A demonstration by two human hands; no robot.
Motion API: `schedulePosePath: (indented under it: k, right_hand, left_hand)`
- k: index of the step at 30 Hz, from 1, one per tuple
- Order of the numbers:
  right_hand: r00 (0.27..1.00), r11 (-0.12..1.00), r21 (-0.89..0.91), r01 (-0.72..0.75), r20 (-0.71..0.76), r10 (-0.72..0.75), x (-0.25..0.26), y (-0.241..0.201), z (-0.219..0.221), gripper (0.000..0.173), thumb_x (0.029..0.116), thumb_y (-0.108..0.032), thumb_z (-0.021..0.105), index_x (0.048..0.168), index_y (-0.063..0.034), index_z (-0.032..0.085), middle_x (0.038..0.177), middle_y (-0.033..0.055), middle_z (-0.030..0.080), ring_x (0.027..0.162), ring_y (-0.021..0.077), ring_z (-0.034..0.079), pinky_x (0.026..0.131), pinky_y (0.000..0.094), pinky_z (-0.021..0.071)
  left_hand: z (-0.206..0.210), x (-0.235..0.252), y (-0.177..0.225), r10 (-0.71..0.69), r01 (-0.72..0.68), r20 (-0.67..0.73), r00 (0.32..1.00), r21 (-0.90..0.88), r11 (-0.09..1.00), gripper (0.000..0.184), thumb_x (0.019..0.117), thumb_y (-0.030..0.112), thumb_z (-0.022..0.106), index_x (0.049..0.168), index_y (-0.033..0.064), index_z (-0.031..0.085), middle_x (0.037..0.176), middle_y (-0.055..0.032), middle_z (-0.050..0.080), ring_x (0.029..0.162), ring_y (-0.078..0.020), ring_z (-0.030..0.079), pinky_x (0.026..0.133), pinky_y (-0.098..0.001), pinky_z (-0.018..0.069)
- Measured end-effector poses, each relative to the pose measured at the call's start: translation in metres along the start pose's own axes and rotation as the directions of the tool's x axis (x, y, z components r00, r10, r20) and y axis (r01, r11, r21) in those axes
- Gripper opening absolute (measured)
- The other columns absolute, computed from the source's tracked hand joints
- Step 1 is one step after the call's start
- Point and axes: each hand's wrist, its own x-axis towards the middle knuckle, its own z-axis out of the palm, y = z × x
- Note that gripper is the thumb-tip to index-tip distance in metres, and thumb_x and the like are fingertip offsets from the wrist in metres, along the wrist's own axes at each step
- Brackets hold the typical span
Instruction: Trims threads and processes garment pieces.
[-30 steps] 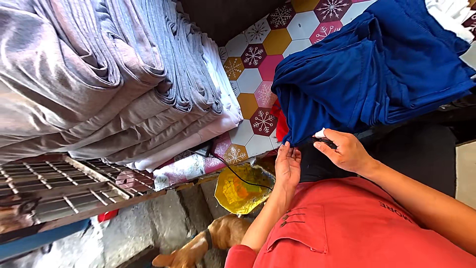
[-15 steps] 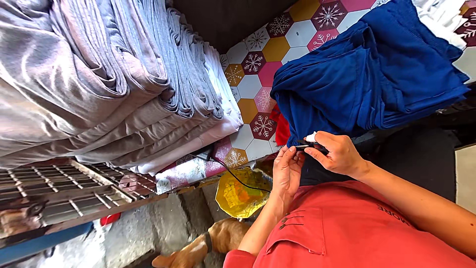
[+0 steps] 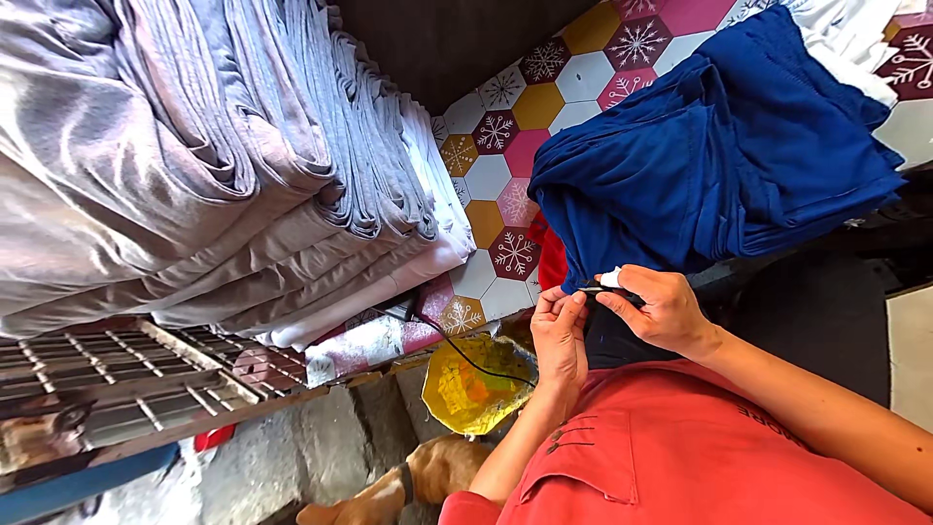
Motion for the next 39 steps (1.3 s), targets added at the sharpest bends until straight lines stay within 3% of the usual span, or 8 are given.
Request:
schedulePosePath:
  k: [9, 16, 20, 23, 28, 33, 39]
  right_hand:
    - [0.992, 0.990, 0.067, -0.126, 0.010, 0.126, -0.006, -0.001, 0.004, 0.030, 0.1005, -0.028, 0.061, 0.095, -0.0017, 0.074, 0.083, 0.0097, 0.072, 0.075, 0.0130, 0.067, 0.066, 0.0281, 0.0538]
    - [0.992, 0.992, 0.044, -0.119, -0.033, 0.120, -0.006, -0.003, 0.006, 0.027, 0.1008, -0.023, 0.061, 0.091, -0.0016, 0.074, 0.082, 0.0105, 0.073, 0.076, 0.0141, 0.070, 0.067, 0.0285, 0.0545]
    - [0.988, 0.989, 0.048, -0.138, -0.065, 0.141, -0.007, 0.003, 0.000, 0.028, 0.1008, -0.025, 0.061, 0.099, 0.0002, 0.073, 0.085, 0.0105, 0.072, 0.074, 0.0112, 0.066, 0.068, 0.0262, 0.0540]
    - [0.994, 0.999, -0.038, 0.016, -0.105, -0.020, -0.008, 0.014, -0.005, 0.033, 0.1003, -0.027, 0.060, 0.104, 0.0039, 0.070, 0.078, 0.0115, 0.068, 0.063, 0.0132, 0.058, 0.057, 0.0260, 0.0474]
    - [0.971, 0.953, -0.242, 0.183, -0.105, -0.213, -0.007, 0.010, -0.003, 0.037, 0.1028, -0.032, 0.058, 0.093, 0.0001, 0.072, 0.068, 0.0103, 0.064, 0.058, 0.0195, 0.059, 0.052, 0.0310, 0.0453]
    - [0.955, 0.928, -0.259, 0.268, -0.057, -0.291, 0.000, 0.014, -0.010, 0.036, 0.1039, -0.032, 0.057, 0.095, -0.0020, 0.073, 0.070, 0.0101, 0.066, 0.060, 0.0206, 0.061, 0.052, 0.0315, 0.0451]
    - [0.892, 0.854, -0.259, 0.451, 0.091, -0.444, 0.026, 0.028, -0.033, 0.031, 0.1036, -0.029, 0.058, 0.099, -0.0041, 0.076, 0.073, 0.0081, 0.068, 0.061, 0.0211, 0.061, 0.053, 0.0336, 0.0437]
  left_hand:
    - [0.007, -0.001, 0.000, -0.065, 0.065, -0.021, 0.998, -0.027, 0.998, 0.014, 0.0984, -0.010, 0.051, 0.098, 0.0023, 0.058, 0.079, -0.0059, 0.068, 0.070, -0.0106, 0.068, 0.073, -0.0238, 0.0589]
    - [0.007, -0.001, -0.001, -0.099, 0.098, -0.015, 0.995, -0.037, 0.995, 0.013, 0.0992, -0.008, 0.052, 0.098, 0.0030, 0.057, 0.081, -0.0061, 0.068, 0.071, -0.0108, 0.068, 0.073, -0.0239, 0.0587]
    - [0.011, -0.001, 0.003, -0.122, 0.120, -0.051, 0.991, -0.035, 0.992, 0.011, 0.1024, -0.005, 0.049, 0.100, 0.0028, 0.056, 0.084, -0.0078, 0.069, 0.070, -0.0122, 0.069, 0.071, -0.0247, 0.0599]
    - [0.014, -0.002, 0.007, -0.133, 0.130, -0.072, 0.988, -0.041, 0.991, 0.010, 0.1038, -0.003, 0.047, 0.102, 0.0032, 0.054, 0.085, -0.0081, 0.070, 0.071, -0.0128, 0.070, 0.071, -0.0250, 0.0606]
    - [0.017, -0.004, 0.009, -0.141, 0.139, -0.058, 0.988, -0.037, 0.990, 0.010, 0.1039, -0.003, 0.047, 0.102, 0.0033, 0.054, 0.085, -0.0081, 0.070, 0.072, -0.0132, 0.071, 0.072, -0.0255, 0.0610]
    - [0.014, 0.000, 0.013, -0.119, 0.120, -0.024, 0.993, 0.041, 0.992, 0.010, 0.1029, -0.004, 0.048, 0.101, 0.0037, 0.054, 0.083, -0.0083, 0.070, 0.071, -0.0134, 0.071, 0.071, -0.0253, 0.0604]
    - [0.012, 0.017, 0.024, -0.029, -0.013, 0.145, 0.989, 0.276, 0.961, 0.013, 0.0983, -0.008, 0.054, 0.102, 0.0044, 0.056, 0.078, -0.0058, 0.072, 0.067, -0.0109, 0.071, 0.068, -0.0241, 0.0599]
